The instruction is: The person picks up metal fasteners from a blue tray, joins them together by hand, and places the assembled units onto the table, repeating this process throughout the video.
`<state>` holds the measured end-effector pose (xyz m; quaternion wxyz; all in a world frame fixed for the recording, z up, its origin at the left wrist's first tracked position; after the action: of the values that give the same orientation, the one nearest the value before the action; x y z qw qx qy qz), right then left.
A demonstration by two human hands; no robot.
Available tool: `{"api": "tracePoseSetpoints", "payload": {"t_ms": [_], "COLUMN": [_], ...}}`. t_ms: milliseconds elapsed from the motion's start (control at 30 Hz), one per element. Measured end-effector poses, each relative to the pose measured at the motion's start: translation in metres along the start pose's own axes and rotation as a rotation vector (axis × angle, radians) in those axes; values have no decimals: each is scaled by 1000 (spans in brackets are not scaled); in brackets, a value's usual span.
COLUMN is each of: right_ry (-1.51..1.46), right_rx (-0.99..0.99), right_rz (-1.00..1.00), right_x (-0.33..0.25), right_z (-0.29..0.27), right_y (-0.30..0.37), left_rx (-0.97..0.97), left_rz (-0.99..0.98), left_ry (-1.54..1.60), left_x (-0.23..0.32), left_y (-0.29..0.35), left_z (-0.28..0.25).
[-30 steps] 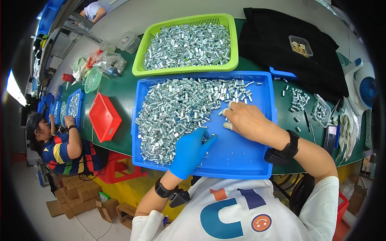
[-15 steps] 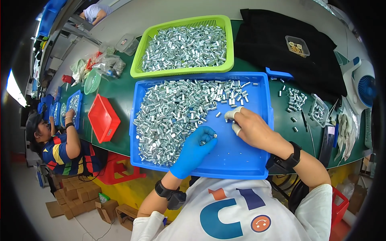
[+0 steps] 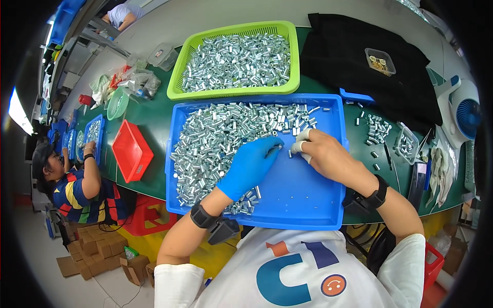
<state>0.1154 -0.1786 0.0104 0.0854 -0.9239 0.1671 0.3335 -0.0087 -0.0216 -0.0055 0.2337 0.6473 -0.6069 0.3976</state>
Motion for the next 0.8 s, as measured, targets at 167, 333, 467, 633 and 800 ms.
{"api": "tracePoseSetpoints", "payload": {"t_ms": [167, 333, 467, 633, 800], "right_ry": [187, 317, 278, 58, -150], "right_rx": [-75, -188, -160, -13, -20], "right_rz": [-269, -317, -246, -87, 129], "right_x": [-2, -3, -3, 13, 13], "right_z": [-1, 1, -8, -16, -14], "right_y": [-14, -23, -22, -1, 14], "left_rx": [-119, -188, -386, -476, -583], "left_rz": [164, 235, 353, 538, 641], "left_ry": [-420, -566, -630, -684, -736], "left_x": [5, 5, 3, -4, 2], "left_y": [-18, -24, -32, -38, -31], "left_z": [-7, -20, -17, -12, -11]}}
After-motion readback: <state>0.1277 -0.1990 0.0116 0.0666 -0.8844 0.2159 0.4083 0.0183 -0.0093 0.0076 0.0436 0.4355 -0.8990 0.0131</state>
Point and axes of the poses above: each hand's wrist, its own y-axis away from the middle knuckle, its own z-axis out of the palm, x = y × z, the point moved 2 cm from there along -y, towards the middle knuckle, and after that the axes turned 10 degrees about z, right-handed, at the moved point
